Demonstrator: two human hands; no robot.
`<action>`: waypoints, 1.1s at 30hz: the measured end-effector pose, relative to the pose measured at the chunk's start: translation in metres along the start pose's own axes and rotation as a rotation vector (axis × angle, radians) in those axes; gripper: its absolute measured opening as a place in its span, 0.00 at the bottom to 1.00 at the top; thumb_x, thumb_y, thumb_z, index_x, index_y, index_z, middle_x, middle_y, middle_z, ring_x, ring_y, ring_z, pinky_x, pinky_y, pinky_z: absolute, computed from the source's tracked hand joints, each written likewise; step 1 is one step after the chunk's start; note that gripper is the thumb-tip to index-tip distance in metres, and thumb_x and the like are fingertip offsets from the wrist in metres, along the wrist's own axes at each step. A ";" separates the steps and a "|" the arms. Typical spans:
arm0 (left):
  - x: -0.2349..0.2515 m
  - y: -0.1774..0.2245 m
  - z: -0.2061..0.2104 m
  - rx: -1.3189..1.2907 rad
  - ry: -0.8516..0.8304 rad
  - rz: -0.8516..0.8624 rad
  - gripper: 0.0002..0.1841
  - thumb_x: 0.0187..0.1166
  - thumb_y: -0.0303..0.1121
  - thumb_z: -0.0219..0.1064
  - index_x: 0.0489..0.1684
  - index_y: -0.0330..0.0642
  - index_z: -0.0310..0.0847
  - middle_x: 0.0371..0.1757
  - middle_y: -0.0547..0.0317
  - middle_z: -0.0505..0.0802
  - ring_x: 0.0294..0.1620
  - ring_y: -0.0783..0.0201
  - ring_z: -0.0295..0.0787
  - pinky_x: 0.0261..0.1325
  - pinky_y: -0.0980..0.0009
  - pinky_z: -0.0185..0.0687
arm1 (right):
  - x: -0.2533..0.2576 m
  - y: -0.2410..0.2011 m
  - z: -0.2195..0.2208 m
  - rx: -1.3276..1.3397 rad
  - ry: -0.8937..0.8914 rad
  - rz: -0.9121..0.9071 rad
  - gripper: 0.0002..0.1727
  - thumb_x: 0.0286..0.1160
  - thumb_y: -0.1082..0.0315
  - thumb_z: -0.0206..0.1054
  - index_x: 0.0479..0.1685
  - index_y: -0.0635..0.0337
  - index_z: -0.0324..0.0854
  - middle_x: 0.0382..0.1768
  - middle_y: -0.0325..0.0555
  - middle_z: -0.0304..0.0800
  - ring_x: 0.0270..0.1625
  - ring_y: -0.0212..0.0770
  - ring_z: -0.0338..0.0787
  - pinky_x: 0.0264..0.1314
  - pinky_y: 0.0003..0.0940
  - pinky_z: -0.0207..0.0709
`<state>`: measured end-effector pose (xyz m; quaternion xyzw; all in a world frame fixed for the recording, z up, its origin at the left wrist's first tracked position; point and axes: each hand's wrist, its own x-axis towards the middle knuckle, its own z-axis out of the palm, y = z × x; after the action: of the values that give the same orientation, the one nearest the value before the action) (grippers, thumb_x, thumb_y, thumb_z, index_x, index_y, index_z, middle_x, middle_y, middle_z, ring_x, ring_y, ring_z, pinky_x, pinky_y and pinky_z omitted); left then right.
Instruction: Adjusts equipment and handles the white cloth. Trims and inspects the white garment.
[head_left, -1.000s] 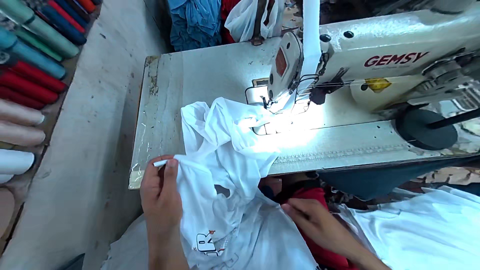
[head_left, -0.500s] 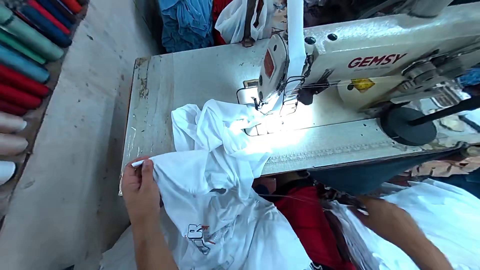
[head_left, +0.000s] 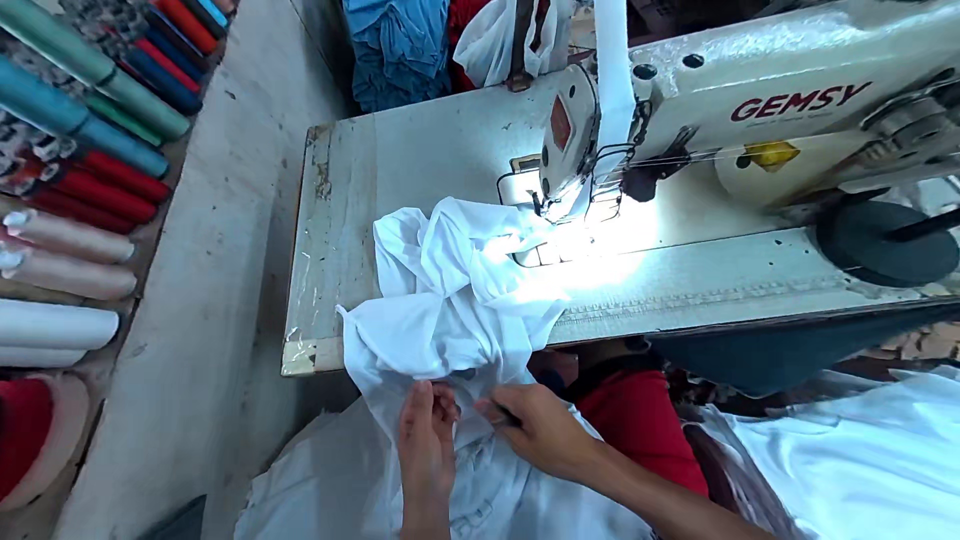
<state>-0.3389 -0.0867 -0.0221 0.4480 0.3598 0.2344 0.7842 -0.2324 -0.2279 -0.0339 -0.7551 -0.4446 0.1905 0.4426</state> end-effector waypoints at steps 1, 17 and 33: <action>0.004 0.003 0.005 -0.050 0.031 0.015 0.19 0.94 0.38 0.44 0.42 0.44 0.82 0.29 0.65 0.89 0.28 0.73 0.85 0.35 0.77 0.84 | -0.010 0.002 -0.008 0.031 0.073 -0.025 0.22 0.89 0.56 0.57 0.25 0.58 0.79 0.18 0.43 0.76 0.22 0.38 0.79 0.23 0.36 0.73; 0.021 -0.002 0.020 0.100 -0.011 0.391 0.09 0.89 0.28 0.53 0.45 0.45 0.81 0.33 0.69 0.93 0.34 0.73 0.91 0.45 0.75 0.89 | -0.245 0.119 -0.200 -0.712 0.114 0.932 0.15 0.74 0.59 0.73 0.32 0.64 0.87 0.32 0.68 0.90 0.38 0.75 0.90 0.35 0.79 0.76; 0.016 0.000 0.036 0.654 -0.120 0.678 0.10 0.88 0.33 0.61 0.44 0.35 0.82 0.33 0.66 0.90 0.33 0.76 0.88 0.40 0.78 0.88 | -0.066 0.036 -0.062 0.247 0.274 0.040 0.22 0.92 0.57 0.57 0.24 0.55 0.74 0.14 0.31 0.66 0.17 0.21 0.65 0.20 0.18 0.60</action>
<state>-0.3008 -0.0946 -0.0161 0.7764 0.2022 0.3250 0.5008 -0.2071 -0.3222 -0.0378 -0.7226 -0.3383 0.1476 0.5845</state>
